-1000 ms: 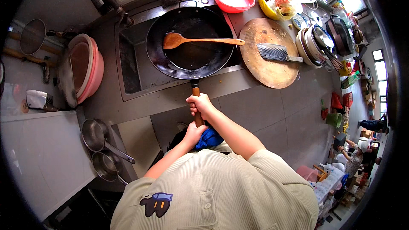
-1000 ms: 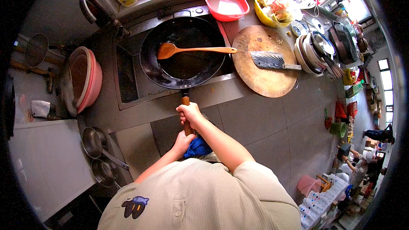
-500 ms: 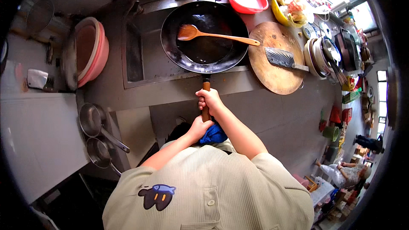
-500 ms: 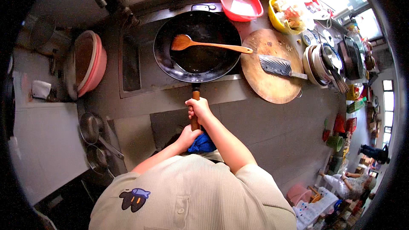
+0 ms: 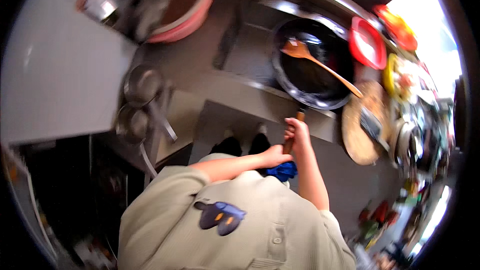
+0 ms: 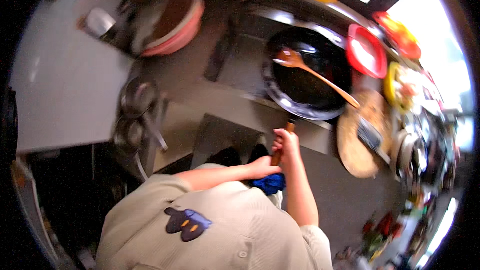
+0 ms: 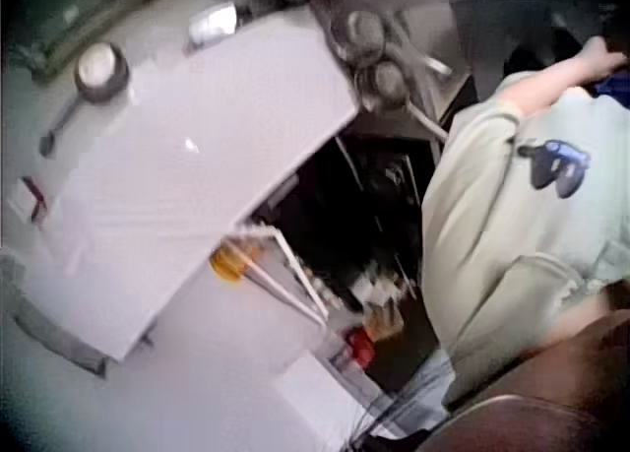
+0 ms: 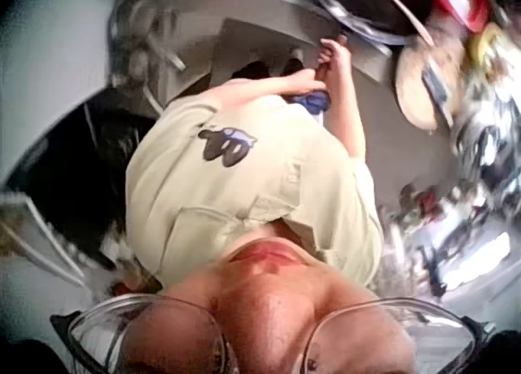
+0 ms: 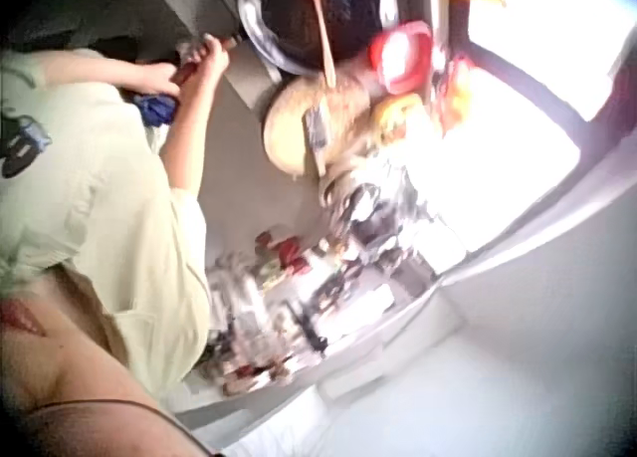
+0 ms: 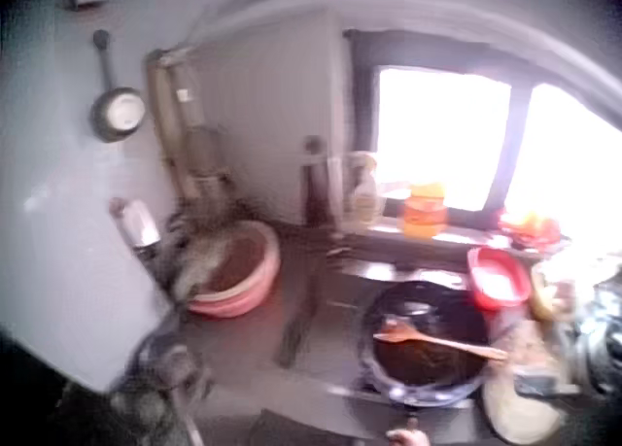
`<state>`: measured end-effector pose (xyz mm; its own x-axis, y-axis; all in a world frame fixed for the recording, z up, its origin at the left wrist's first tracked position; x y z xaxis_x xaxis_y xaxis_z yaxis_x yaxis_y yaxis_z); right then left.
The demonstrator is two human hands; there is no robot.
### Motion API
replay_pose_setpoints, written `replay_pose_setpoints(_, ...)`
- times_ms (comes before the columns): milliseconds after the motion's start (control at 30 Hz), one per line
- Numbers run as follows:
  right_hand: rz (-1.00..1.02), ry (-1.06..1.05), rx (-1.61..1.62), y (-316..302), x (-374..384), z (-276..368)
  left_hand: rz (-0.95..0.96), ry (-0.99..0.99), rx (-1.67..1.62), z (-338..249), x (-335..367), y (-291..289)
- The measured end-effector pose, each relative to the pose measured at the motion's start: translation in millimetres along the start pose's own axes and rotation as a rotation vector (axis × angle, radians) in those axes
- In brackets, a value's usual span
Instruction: The person washes a blue cloth by hand in a sink under running water and wrings it out.
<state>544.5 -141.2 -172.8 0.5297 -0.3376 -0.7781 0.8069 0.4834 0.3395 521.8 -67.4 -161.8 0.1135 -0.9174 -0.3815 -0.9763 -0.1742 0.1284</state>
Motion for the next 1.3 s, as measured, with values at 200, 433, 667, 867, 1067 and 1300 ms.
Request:
replay_pose_setpoints(200, 0.111, 0.022, 0.129, 10, 5, -12, 0.065, -0.088, 0.042, 16, -5, 1)
replay_pose_setpoints(433, 0.031, -0.063, 0.061, -8, -8, 2, 0.137, -0.144, 0.085, -11, -6, 17)
replay_pose_setpoints(667, -0.033, -0.179, -0.023, -15, -18, 11, 0.195, -0.157, 0.061, -11, -5, 19)
replay_pose_setpoints(867, -0.068, -0.238, -0.093, -22, -25, 2, 0.205, -0.145, 0.108, -1, -8, 10)
replay_pose_setpoints(1067, -0.119, -0.345, -0.283, -37, -62, -10, 0.154, -0.204, 0.109, 5, -30, -22)
replay_pose_setpoints(1300, -0.243, -0.289, 0.028, -67, -107, -80, 0.065, -0.245, -0.024, 59, -53, -62)
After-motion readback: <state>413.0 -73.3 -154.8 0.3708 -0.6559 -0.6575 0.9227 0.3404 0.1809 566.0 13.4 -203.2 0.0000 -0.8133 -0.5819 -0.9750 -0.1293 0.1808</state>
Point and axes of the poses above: each hand's wrist, its own x-axis towards the middle knuckle, its own y-axis out of the palm, z = x × y, the point moved 10 cm from there along x, towards the middle knuckle, and after that the axes turned 4 degrees about x, right-handed, at the moved point
